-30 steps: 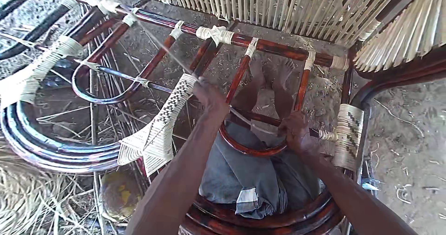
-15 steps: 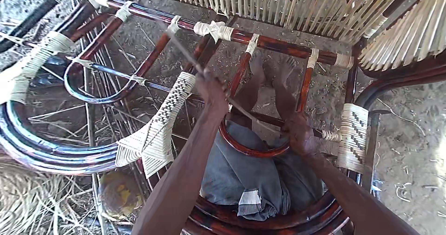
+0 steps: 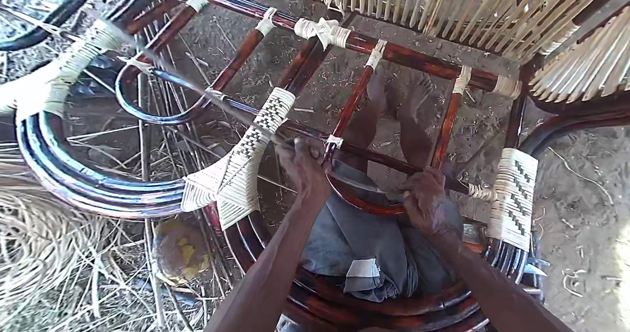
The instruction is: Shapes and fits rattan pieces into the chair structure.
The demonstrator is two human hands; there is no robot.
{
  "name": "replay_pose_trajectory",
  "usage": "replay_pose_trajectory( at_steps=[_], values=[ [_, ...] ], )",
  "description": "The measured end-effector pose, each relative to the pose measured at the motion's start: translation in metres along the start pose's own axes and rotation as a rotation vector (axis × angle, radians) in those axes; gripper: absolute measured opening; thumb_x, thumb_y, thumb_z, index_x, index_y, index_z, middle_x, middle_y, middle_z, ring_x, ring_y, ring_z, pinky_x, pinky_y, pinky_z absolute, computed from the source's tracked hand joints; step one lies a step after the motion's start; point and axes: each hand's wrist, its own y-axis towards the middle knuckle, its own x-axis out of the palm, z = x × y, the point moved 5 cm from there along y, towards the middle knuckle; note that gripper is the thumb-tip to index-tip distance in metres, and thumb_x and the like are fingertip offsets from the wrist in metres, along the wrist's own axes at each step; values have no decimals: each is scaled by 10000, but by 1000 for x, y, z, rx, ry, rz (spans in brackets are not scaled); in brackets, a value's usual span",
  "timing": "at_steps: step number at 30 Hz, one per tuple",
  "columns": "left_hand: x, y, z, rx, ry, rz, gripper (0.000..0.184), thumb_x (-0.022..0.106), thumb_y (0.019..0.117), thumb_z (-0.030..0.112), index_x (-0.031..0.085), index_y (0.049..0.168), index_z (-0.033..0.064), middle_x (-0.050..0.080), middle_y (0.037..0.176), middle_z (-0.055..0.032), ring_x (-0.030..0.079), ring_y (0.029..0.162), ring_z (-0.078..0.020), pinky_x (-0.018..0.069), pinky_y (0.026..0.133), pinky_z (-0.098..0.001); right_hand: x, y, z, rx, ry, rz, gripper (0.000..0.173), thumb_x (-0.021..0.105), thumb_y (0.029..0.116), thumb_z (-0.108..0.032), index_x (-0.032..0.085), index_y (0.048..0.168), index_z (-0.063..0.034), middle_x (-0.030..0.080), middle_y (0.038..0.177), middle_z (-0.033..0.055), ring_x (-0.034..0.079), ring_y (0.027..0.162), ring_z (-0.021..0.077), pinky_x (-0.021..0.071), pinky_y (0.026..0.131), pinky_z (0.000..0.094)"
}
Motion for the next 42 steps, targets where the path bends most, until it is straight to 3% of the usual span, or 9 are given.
replay_pose_trajectory(
  at_steps=[12, 15, 18, 21, 28, 33, 36, 40, 42],
  values=[
    [90, 48, -31, -197, 349, -376, 71, 409, 1115, 199, 452, 1123, 143, 398, 673, 24, 342, 440, -70, 294, 384, -207, 5, 3, 5, 7, -15, 50, 559, 295, 1028, -374, 618, 654, -113, 597, 662, 56, 602, 732, 236, 394, 947, 505],
    [75, 42, -20, -203, 316, -388, 62, 403, 1122, 206, 426, 1142, 152, 395, 686, 28, 333, 446, -59, 289, 388, -194, 1, 5, 2, 17, -9, 18, 536, 323, 1022, -378, 671, 705, -121, 621, 692, 41, 614, 766, 222, 383, 982, 512],
    [39, 26, -8, -165, 193, -302, 42, 370, 1127, 186, 392, 1111, 154, 385, 658, 41, 343, 433, -51, 318, 388, -187, 2, 7, -23, 60, 18, -53, 505, 369, 1020, -390, 771, 883, -116, 708, 839, 38, 657, 880, 220, 388, 1028, 536],
    [22, 15, -11, -173, 137, -222, 34, 376, 1125, 165, 379, 1095, 149, 391, 655, 29, 364, 421, -62, 341, 371, -190, 14, 2, -46, 107, 15, -35, 479, 401, 1017, -382, 781, 966, -94, 731, 954, 70, 674, 952, 244, 513, 888, 454],
    [72, 17, -21, -164, 453, -496, 84, 445, 1103, 178, 447, 1166, 123, 405, 656, 16, 386, 451, -95, 343, 392, -234, 20, 2, -38, 59, -2, 80, 537, 332, 1033, -349, 654, 696, -83, 644, 736, 77, 640, 759, 239, 498, 675, 421],
    [70, 23, -36, -273, 387, -530, 45, 423, 1112, 163, 423, 1133, 123, 381, 641, 25, 346, 434, -72, 293, 379, -203, 20, 2, -37, 12, -7, 40, 542, 332, 1045, -343, 644, 685, -85, 627, 706, 65, 632, 732, 231, 493, 668, 411],
    [58, 19, -20, -277, 293, -505, 24, 400, 1119, 161, 398, 1130, 139, 373, 654, 28, 344, 433, -67, 306, 374, -197, 17, 5, -38, 62, -5, 17, 494, 369, 1030, -329, 697, 751, -86, 661, 760, 57, 644, 769, 221, 503, 698, 409],
    [36, 14, -5, -230, 249, -402, 46, 407, 1117, 153, 378, 1149, 137, 394, 687, 14, 382, 450, -80, 380, 402, -219, 28, 11, -63, 166, 42, -84, 409, 476, 989, -360, 782, 1067, -98, 751, 1024, 62, 695, 964, 227, 515, 864, 469],
    [26, 10, -13, -235, 255, -395, 48, 414, 1107, 127, 386, 1146, 121, 401, 673, 15, 398, 452, -78, 387, 409, -214, 36, 10, -72, 175, 31, -87, 398, 514, 958, -367, 782, 1085, -101, 745, 1013, 76, 699, 947, 247, 534, 822, 478]
  ],
)
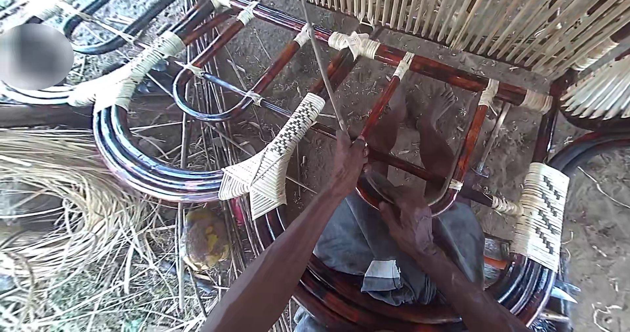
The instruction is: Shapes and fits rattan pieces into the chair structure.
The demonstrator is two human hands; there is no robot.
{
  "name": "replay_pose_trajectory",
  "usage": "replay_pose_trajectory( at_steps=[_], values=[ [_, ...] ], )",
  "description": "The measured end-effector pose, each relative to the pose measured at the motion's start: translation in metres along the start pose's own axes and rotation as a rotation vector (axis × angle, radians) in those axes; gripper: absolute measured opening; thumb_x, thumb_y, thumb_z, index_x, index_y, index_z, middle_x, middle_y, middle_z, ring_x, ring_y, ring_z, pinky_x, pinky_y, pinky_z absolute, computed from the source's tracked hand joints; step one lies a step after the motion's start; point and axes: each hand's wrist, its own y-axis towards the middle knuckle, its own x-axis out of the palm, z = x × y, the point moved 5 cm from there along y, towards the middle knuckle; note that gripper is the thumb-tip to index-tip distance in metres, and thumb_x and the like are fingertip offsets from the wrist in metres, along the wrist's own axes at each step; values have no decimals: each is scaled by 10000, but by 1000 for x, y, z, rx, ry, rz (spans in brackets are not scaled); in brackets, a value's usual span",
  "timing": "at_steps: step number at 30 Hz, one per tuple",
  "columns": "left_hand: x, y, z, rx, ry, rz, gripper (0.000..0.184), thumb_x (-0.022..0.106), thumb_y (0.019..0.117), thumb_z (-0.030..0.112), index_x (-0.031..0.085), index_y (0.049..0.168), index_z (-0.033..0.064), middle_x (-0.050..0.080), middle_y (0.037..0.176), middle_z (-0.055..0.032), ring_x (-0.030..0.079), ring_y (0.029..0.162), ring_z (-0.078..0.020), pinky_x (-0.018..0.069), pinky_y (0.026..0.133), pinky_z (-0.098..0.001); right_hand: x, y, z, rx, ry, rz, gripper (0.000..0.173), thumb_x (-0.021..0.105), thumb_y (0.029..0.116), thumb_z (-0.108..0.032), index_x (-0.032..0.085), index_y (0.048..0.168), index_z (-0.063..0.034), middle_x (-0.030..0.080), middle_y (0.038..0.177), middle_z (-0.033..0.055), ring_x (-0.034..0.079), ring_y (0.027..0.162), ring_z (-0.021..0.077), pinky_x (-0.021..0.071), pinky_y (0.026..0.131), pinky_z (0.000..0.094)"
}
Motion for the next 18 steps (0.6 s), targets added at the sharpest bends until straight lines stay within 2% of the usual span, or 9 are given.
replay_pose_trajectory(
  at_steps=[2, 5, 7, 11, 16, 18],
  values=[
    [0, 2, -7, -55, 20, -43, 65, 415, 1105, 115, 380, 1160, 115, 400, 668, 17, 400, 451, -75, 382, 407, -212, 5, -1, 3, -41, -18, 40, 378, 513, 944, -356, 792, 1034, -118, 730, 926, 66, 692, 866, 238, 539, 757, 453],
    [14, 6, -4, -103, 152, -197, 80, 422, 1102, 112, 391, 1175, 97, 395, 659, 13, 392, 440, -77, 372, 393, -211, 5, -4, 7, -66, 17, 76, 377, 506, 958, -356, 795, 964, -115, 717, 851, 54, 678, 803, 217, 524, 715, 432],
    [27, 12, 2, -117, 257, -271, 69, 445, 1093, 110, 402, 1140, 85, 399, 640, 9, 384, 420, -77, 364, 373, -210, 3, -1, 9, -77, 21, 88, 381, 498, 962, -354, 798, 945, -121, 712, 836, 44, 671, 798, 207, 520, 717, 425],
    [26, 13, -4, -174, 284, -309, 56, 446, 1091, 99, 400, 1124, 95, 364, 643, 18, 356, 427, -78, 344, 384, -210, 4, -2, 7, -128, 3, 92, 363, 492, 958, -317, 755, 815, -110, 698, 796, 46, 664, 757, 215, 516, 688, 421],
    [31, 10, -5, -227, 311, -362, 63, 442, 1091, 89, 382, 1102, 102, 357, 640, 21, 345, 422, -72, 325, 372, -201, 6, -5, 8, -174, 10, 108, 366, 487, 959, -312, 761, 822, -112, 680, 775, 47, 646, 742, 214, 505, 663, 403],
    [25, 10, -6, -219, 273, -361, 52, 434, 1093, 87, 384, 1101, 100, 367, 644, 16, 351, 423, -75, 343, 378, -205, 6, -5, 9, -179, 14, 97, 357, 499, 956, -320, 768, 833, -120, 686, 779, 36, 651, 752, 206, 511, 663, 396]
  ],
)
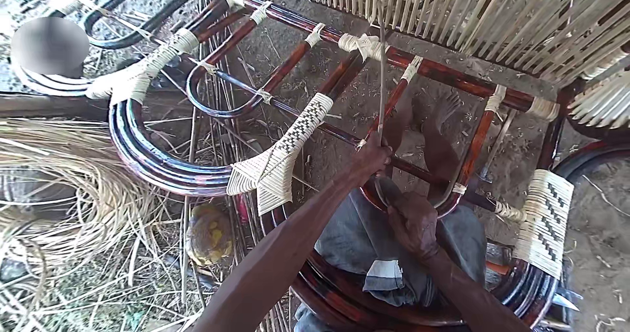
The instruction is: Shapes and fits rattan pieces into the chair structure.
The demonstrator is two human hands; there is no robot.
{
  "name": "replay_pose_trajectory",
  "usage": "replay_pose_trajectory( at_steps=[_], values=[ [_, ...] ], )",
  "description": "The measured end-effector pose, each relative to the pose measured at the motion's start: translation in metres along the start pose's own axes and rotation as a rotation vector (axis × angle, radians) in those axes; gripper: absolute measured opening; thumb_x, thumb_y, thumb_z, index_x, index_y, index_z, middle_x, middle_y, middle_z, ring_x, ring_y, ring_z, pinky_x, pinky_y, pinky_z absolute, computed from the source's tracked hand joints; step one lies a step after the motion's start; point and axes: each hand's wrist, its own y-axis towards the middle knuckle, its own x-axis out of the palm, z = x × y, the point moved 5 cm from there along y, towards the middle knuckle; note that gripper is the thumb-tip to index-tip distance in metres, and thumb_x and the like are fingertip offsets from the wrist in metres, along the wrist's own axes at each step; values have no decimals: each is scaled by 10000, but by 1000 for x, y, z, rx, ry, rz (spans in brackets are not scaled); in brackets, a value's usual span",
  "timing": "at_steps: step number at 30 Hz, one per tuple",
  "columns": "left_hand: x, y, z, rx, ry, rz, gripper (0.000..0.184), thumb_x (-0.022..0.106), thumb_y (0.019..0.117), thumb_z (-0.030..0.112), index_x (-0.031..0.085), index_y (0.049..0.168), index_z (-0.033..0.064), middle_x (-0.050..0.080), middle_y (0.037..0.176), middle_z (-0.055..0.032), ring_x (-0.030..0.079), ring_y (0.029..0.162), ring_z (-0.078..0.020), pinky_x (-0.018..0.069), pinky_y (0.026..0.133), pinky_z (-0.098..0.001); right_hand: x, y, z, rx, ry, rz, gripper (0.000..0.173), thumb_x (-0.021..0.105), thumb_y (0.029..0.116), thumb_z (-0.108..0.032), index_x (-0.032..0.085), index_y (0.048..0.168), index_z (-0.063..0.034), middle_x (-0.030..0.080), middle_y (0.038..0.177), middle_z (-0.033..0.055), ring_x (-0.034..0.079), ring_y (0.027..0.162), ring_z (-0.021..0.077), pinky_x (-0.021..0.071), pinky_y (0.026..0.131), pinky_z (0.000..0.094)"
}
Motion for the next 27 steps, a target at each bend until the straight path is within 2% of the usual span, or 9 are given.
replay_pose_trajectory(
  at_steps=[6, 8, 11, 13, 16, 20, 22, 24, 27],
  values=[
    [-40, -45, 5, 164, -156, 12, 217, 405, 1099, 76, 364, 1311, 92, 624, 909, -116, 685, 754, -223, 611, 720, -383, -23, 31, 9, -31, 147, -226, 286, 588, 961, -226, 772, 1142, -104, 742, 1044, 57, 712, 959, 192, 599, 838, 380],
    [-44, -56, 11, 181, -63, 11, 288, 428, 1101, 98, 369, 1383, 91, 668, 1019, -132, 715, 876, -231, 614, 788, -391, -33, 73, -4, -278, 101, -330, 341, 633, 922, -133, 723, 1249, -110, 695, 1255, 91, 655, 1155, 261, 548, 981, 429],
    [-43, -65, 30, 264, 58, -10, 371, 450, 1062, 49, 413, 1427, 107, 648, 1105, -70, 664, 917, -134, 577, 793, -317, -22, 135, -29, -718, -100, -606, 483, 691, 925, -193, 627, 1398, -262, 507, 1534, 101, 450, 1423, 346, 361, 1147, 565],
    [-47, -68, 34, 261, 58, -28, 391, 435, 1057, 29, 442, 1432, 139, 655, 1125, -53, 666, 949, -123, 583, 811, -302, -13, 157, -34, -959, -240, -648, 435, 669, 958, -261, 632, 1390, -302, 501, 1546, 95, 393, 1469, 383, 279, 1190, 642],
    [-55, -73, 21, 202, -27, -35, 424, 437, 1046, 39, 448, 1453, 160, 633, 1188, -57, 648, 1050, -171, 576, 869, -381, -1, 169, -41, -1185, -319, -717, 461, 741, 873, -398, 689, 1310, -262, 509, 1537, 95, 330, 1504, 390, 172, 1220, 674],
    [-66, -58, -23, 254, -374, -210, 288, 423, 1033, 64, 564, 1282, 92, 658, 1144, -83, 662, 1049, -231, 573, 902, -482, 18, 169, -57, -1289, -293, -838, 461, 798, 835, -404, 704, 1249, -225, 557, 1461, 139, 387, 1458, 414, 171, 1222, 670],
    [-63, -59, -37, 275, -536, -340, 327, 349, 1073, 154, 606, 1259, 74, 671, 1210, -101, 648, 1144, -255, 529, 1006, -519, 23, 173, -62, -1310, -307, -891, 473, 777, 839, -452, 700, 1251, -234, 569, 1439, 127, 415, 1430, 418, 172, 1212, 677],
    [-44, -65, -44, 297, -675, -440, 494, 234, 1077, 327, 537, 1390, 94, 606, 1364, -120, 572, 1284, -277, 439, 1110, -533, 25, 178, -58, -1317, -321, -937, 430, 741, 865, -444, 710, 1237, -230, 609, 1388, 141, 445, 1406, 432, 150, 1209, 696],
    [-9, -81, -50, 322, -763, -241, 652, 108, 1058, 526, 480, 1457, 168, 568, 1433, -124, 554, 1326, -305, 457, 1103, -532, 28, 192, -50, -1300, -376, -1018, 474, 747, 864, -470, 706, 1247, -195, 636, 1350, 167, 471, 1380, 444, 97, 1206, 709]
  ],
)
